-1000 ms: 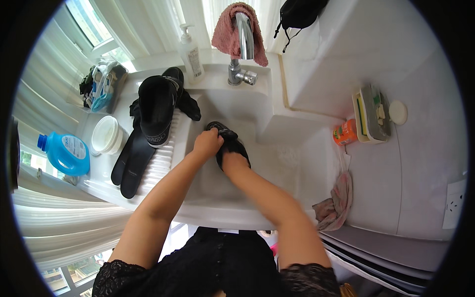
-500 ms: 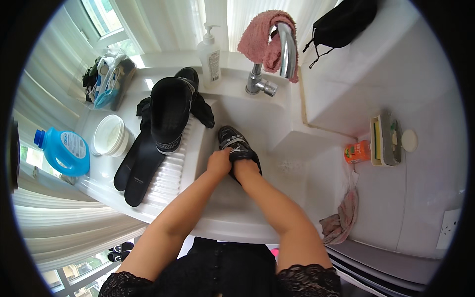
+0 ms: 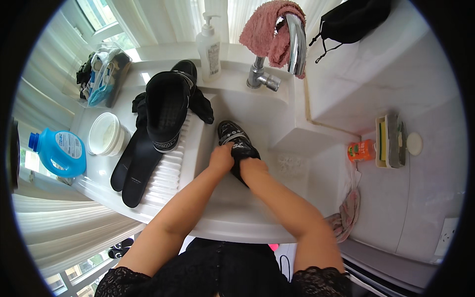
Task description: The person scrubs a black sneaker with a blue brush in a sink, repeatedly applying soap and rinsing the shoe and brush under running water. They rotate the shoe to clean different areas, including the sole and upper, and briefly rinse the brush before continuing.
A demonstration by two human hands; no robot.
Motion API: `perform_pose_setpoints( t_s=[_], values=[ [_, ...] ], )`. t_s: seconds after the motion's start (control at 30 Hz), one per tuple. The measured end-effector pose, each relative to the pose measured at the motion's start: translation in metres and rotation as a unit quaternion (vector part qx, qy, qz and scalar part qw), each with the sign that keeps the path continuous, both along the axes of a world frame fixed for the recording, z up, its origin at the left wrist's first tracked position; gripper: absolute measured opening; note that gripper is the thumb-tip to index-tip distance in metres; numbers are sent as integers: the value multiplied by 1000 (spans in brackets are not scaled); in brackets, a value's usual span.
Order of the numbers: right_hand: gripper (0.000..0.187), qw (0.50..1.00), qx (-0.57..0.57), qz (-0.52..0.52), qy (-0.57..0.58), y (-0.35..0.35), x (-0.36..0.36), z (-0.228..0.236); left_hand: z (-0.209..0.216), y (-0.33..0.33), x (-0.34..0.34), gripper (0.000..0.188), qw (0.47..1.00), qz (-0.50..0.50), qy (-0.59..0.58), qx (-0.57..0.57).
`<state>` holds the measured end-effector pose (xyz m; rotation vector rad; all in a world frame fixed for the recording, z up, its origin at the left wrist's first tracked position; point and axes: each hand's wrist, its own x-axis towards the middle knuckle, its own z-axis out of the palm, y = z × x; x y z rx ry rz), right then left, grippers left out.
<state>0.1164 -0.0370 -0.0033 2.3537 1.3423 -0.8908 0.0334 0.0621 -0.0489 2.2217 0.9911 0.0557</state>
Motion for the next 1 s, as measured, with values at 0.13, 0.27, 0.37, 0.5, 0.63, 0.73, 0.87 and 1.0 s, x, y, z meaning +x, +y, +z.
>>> perform_pose_setpoints(
  t_s=[0.13,0.27,0.37,0.5,0.63,0.73,0.87,1.0],
  values=[
    [34,1000,-27,5,9,-31,-3,39,-2,9,1,43,998,37,6,-59],
    [27,987,97,-128,13,14,6,-35,2,12,12,47,987,52,36,-145],
    [27,974,140,-177,22,24,7,-53,-2,13,11,49,982,91,19,-162],
    [34,997,65,-41,14,-12,23,-11,-2,16,14,52,970,121,18,-209],
    [39,998,55,13,-38,-75,31,76,24,17,13,52,957,139,21,-252],
    [36,997,54,24,-51,-96,20,84,12,15,12,51,967,119,11,-223],
    [33,999,41,6,-10,-79,-5,74,11,17,12,49,965,122,25,-231],
    [33,982,176,-14,-68,-17,8,-26,-5,11,15,47,980,86,0,-180]
  ],
)
